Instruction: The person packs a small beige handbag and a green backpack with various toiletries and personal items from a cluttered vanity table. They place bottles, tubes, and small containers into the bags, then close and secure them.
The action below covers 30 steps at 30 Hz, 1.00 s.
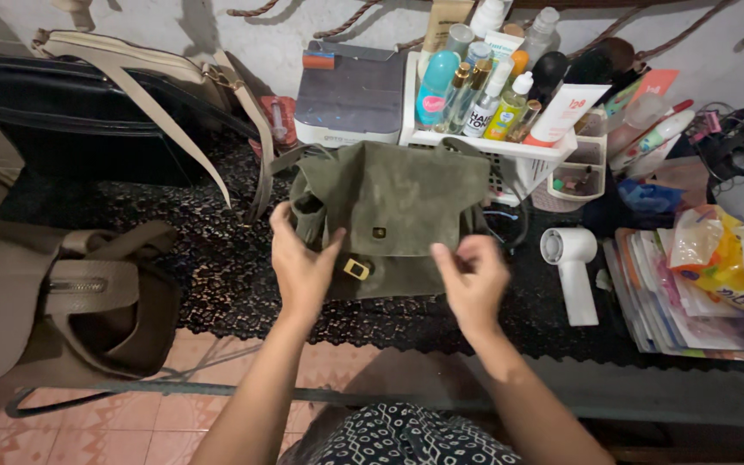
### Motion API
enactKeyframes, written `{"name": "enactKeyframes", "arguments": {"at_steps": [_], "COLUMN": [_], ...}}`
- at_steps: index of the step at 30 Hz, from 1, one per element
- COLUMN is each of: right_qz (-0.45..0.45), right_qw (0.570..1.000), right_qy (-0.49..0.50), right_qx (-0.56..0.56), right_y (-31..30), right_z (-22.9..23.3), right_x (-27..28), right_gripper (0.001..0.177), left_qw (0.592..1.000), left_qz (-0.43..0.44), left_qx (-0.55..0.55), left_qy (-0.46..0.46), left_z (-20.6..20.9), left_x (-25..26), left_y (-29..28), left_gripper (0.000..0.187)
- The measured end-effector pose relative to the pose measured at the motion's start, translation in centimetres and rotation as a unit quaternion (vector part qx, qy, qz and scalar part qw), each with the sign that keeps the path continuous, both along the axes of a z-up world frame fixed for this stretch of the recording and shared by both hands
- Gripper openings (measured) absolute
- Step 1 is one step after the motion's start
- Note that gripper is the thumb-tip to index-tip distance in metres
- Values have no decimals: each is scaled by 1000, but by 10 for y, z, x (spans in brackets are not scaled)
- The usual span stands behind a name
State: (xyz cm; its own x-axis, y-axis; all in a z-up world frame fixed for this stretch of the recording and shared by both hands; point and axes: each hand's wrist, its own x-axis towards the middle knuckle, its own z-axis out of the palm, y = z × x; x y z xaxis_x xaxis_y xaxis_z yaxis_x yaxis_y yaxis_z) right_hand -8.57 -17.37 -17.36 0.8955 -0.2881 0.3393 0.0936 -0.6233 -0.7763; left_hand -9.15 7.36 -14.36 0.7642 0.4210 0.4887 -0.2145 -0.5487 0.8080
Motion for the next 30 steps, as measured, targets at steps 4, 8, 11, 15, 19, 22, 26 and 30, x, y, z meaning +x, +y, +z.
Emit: {"name": "enactKeyframes", "arguments": {"at_steps": [4, 8, 11, 15, 19, 22, 26, 30], "right_qz": [74, 138, 110, 106, 59, 36, 307, 468], "right_qw": [967, 989, 993, 983, 953, 932, 913, 840], "right_qy": [-244, -37, 36, 151, 270, -100, -85, 70], "right_qx": [-31, 37, -6, 4, -120, -346, -256, -265], "right_y": [-27, -40, -56, -76, -59, -50, -33, -4], "right_z": [5, 8, 25, 51, 54, 58, 64, 58], "right_x": [28, 48, 39, 16, 9, 6, 11, 13], "right_gripper": [85, 67, 57, 55, 71, 80, 30, 50], "left_qw": [997, 987, 985, 983, 937, 928, 872, 782], "left_qz": [1, -51, -73, -99, -37, 23, -171, -351], "left_qx": [-70, -151, -147, -86, 53, 323, 459, 498], "left_qy": [32, 18, 48, 126, 344, 186, -15, 130], "left_z": [1, 26, 50, 65, 52, 30, 3, -17], "left_x": [9, 5, -6, -8, -9, -9, 7, 17], "left_y": [-2, -4, 6, 13, -3, -13, -14, -17], "left_gripper": [72, 63, 64, 71, 83, 95, 65, 58]}}
